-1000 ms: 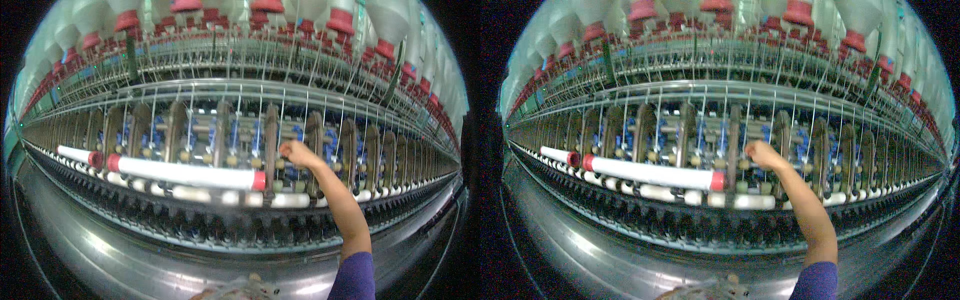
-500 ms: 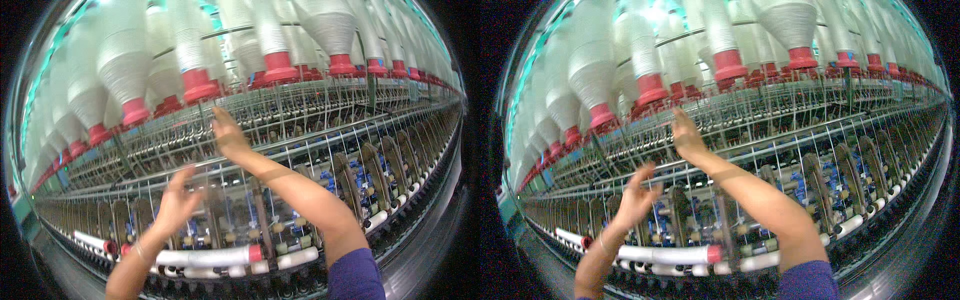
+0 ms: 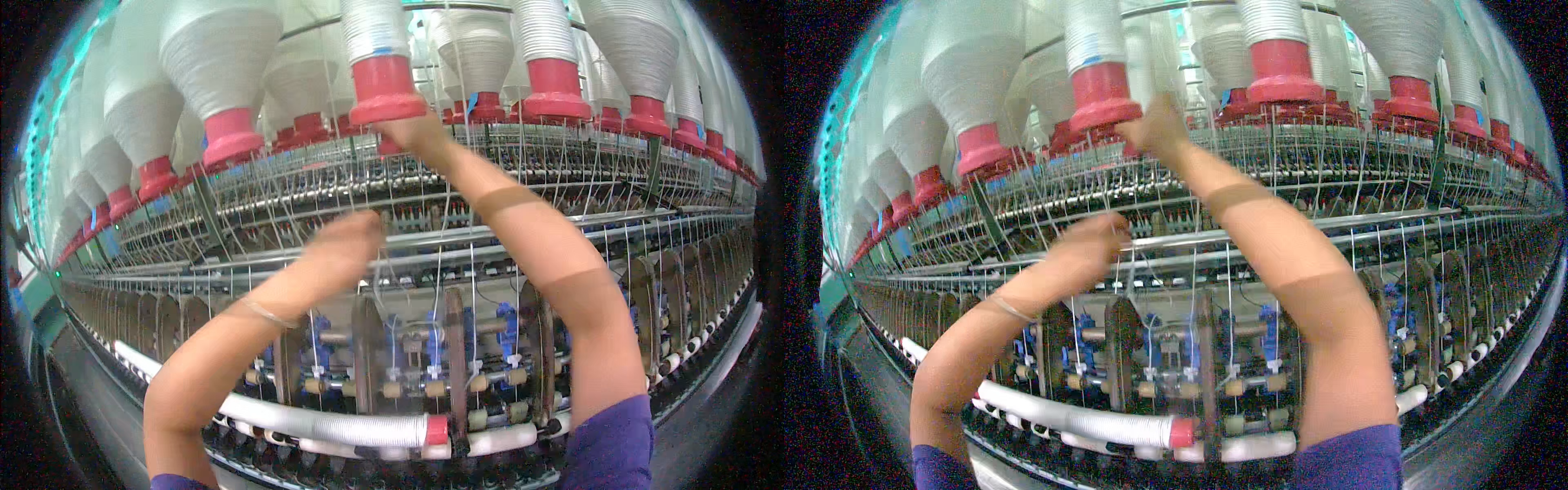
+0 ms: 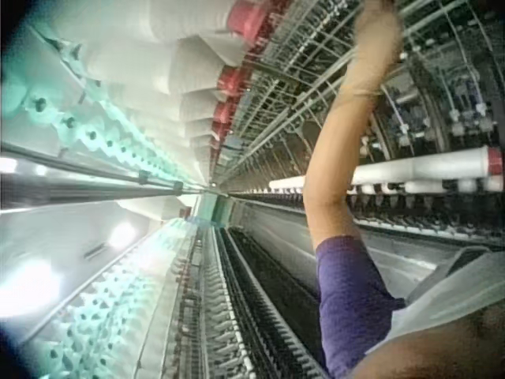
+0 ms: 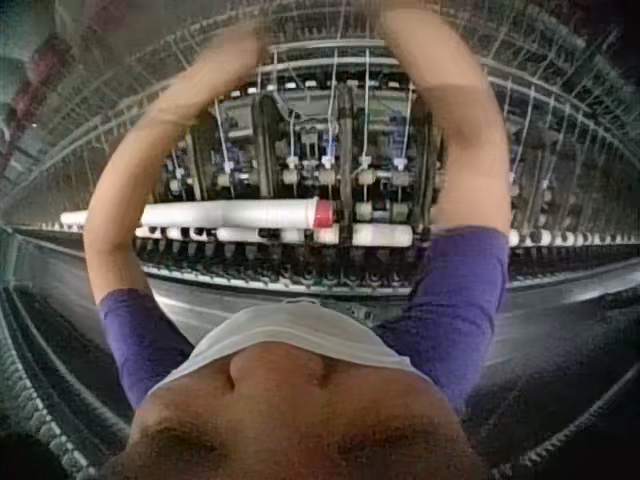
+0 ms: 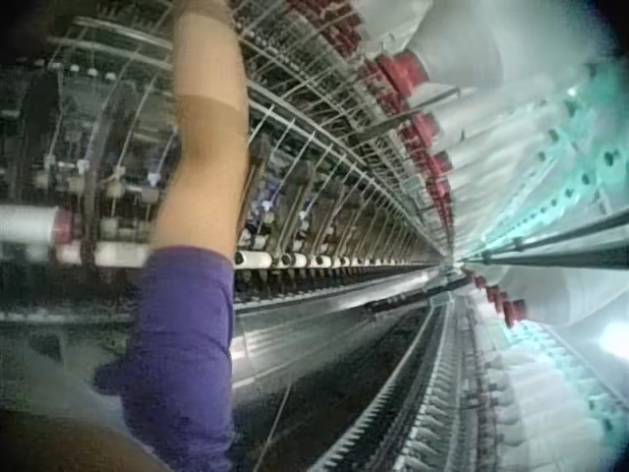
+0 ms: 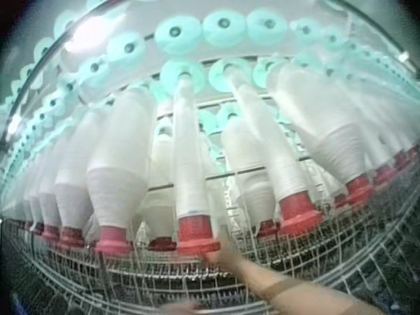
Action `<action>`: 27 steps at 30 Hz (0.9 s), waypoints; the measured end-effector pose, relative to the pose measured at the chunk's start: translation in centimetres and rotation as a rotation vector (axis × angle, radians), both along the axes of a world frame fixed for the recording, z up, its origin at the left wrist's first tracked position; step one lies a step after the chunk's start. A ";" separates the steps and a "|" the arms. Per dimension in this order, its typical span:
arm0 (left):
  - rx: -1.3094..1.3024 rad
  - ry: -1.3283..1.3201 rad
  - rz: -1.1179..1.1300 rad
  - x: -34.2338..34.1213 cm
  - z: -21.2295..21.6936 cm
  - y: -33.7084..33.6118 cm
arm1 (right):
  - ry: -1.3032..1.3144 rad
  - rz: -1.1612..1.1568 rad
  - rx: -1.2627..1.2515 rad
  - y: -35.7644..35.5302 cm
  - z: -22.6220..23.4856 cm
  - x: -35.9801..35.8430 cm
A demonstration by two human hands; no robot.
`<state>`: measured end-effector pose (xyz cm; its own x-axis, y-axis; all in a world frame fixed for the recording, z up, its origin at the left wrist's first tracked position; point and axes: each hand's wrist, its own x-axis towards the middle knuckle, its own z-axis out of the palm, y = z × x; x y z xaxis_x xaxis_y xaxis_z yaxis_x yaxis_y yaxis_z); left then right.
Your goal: The person removes white textile spools from a spinning machine, carries them to a nearby table, and wipes each spool with a white cloth. The person then places the cleaned spools into a green basket.
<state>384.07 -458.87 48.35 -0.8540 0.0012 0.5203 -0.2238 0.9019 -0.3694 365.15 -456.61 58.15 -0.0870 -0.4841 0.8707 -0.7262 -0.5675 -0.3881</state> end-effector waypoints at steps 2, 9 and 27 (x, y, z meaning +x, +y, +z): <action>0.375 0.391 -0.125 2.7 0.1 0.1 | -0.185 -0.017 0.143 3.7 -7.3 4.4; 1.896 0.206 -0.241 11.1 -5.9 6.8 | -0.294 0.569 0.528 21.8 -27.2 23.9; 0.157 0.470 0.155 23.9 -9.0 2.2 | 0.158 -0.600 0.888 20.3 -34.9 6.2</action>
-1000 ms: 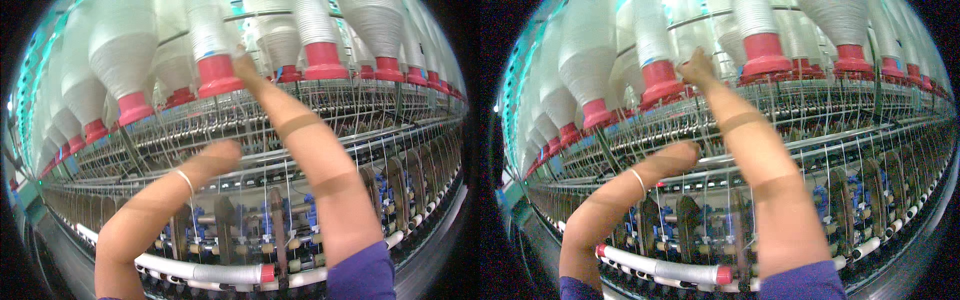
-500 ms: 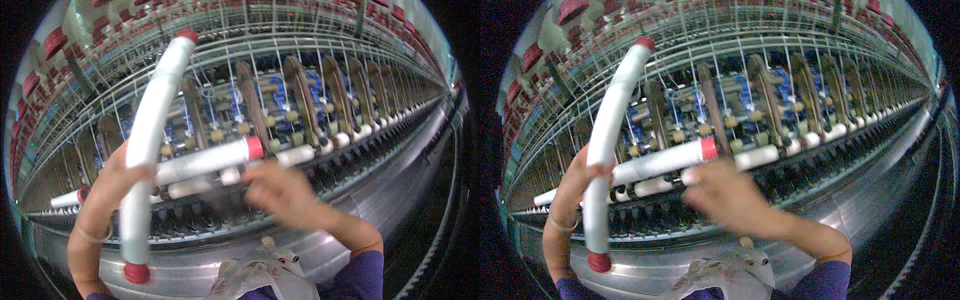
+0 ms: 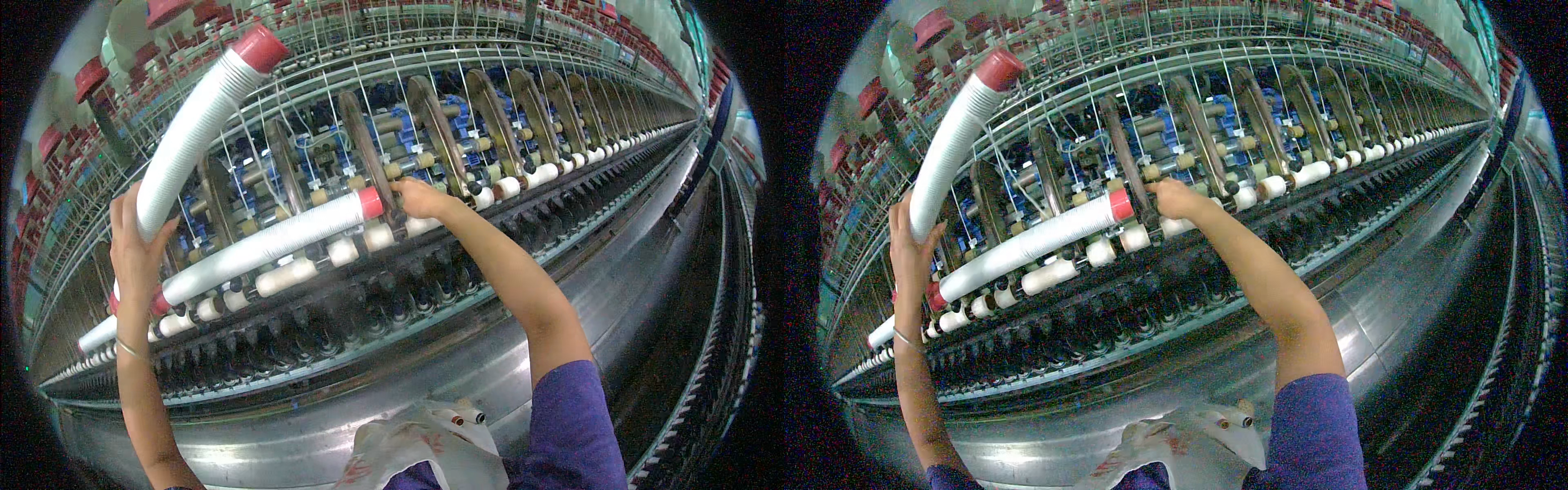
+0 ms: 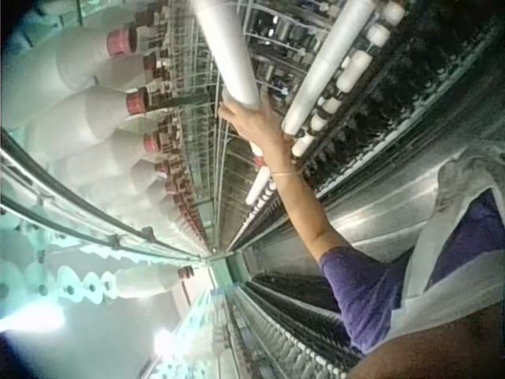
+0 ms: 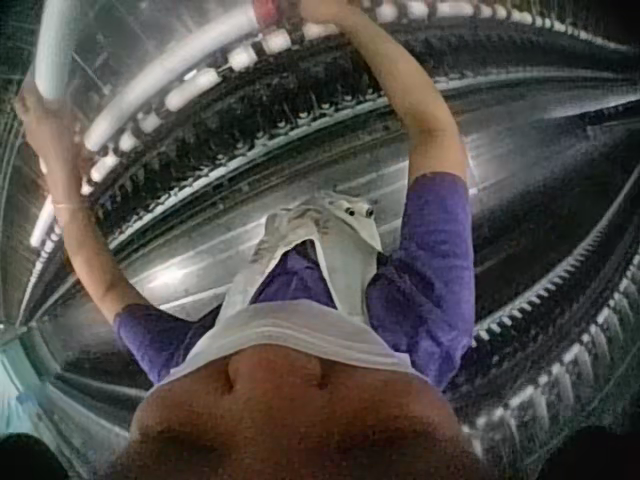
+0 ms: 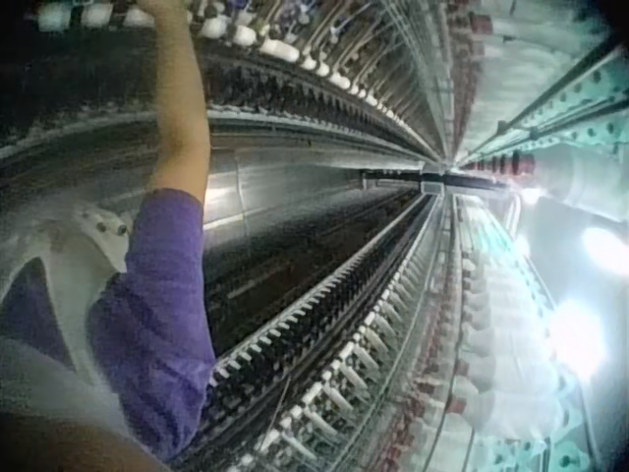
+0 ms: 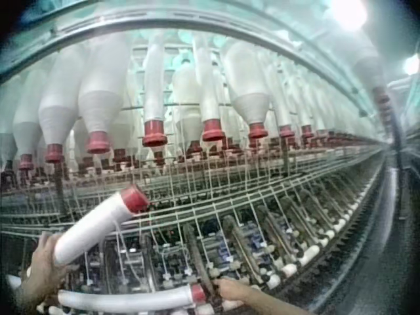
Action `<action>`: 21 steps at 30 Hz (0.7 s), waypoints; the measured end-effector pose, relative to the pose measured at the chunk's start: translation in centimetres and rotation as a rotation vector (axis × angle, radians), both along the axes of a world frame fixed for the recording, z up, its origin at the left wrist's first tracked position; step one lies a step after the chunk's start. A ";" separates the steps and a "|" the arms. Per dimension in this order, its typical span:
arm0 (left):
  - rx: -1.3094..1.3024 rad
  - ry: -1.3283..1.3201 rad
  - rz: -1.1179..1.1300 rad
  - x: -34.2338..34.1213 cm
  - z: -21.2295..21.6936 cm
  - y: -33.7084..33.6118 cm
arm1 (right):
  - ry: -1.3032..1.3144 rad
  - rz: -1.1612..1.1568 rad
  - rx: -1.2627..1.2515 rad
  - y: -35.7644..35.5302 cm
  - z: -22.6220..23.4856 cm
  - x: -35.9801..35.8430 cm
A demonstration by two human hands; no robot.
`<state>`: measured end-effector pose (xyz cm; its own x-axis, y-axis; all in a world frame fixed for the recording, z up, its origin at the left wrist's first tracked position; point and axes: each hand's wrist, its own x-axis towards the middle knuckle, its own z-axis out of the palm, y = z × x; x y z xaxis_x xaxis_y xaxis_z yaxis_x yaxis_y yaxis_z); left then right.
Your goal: The person removes white textile spools from a spinning machine, carries them to a nearby table, and wipes each spool with a white cloth. The person then places the cleaned spools into a green basket.
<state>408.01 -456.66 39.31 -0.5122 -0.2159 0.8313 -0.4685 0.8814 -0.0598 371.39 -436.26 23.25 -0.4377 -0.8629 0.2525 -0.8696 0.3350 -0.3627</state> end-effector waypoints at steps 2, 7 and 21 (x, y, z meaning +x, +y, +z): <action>0.058 -0.041 -0.086 0.7 1.2 1.6 | -0.045 -0.023 0.115 0.6 2.2 1.3; 0.729 -0.262 -0.354 2.3 3.3 5.9 | 0.402 0.058 -1.074 6.1 11.8 7.7; -0.085 -0.317 -0.057 -3.2 1.6 11.4 | 0.001 0.494 0.134 6.7 21.6 5.4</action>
<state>404.84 -445.21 40.88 -0.7578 -0.1161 0.6421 -0.3647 0.8914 -0.2692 376.78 -429.59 44.85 0.0306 -0.9916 0.1254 -0.9361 -0.0724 -0.3441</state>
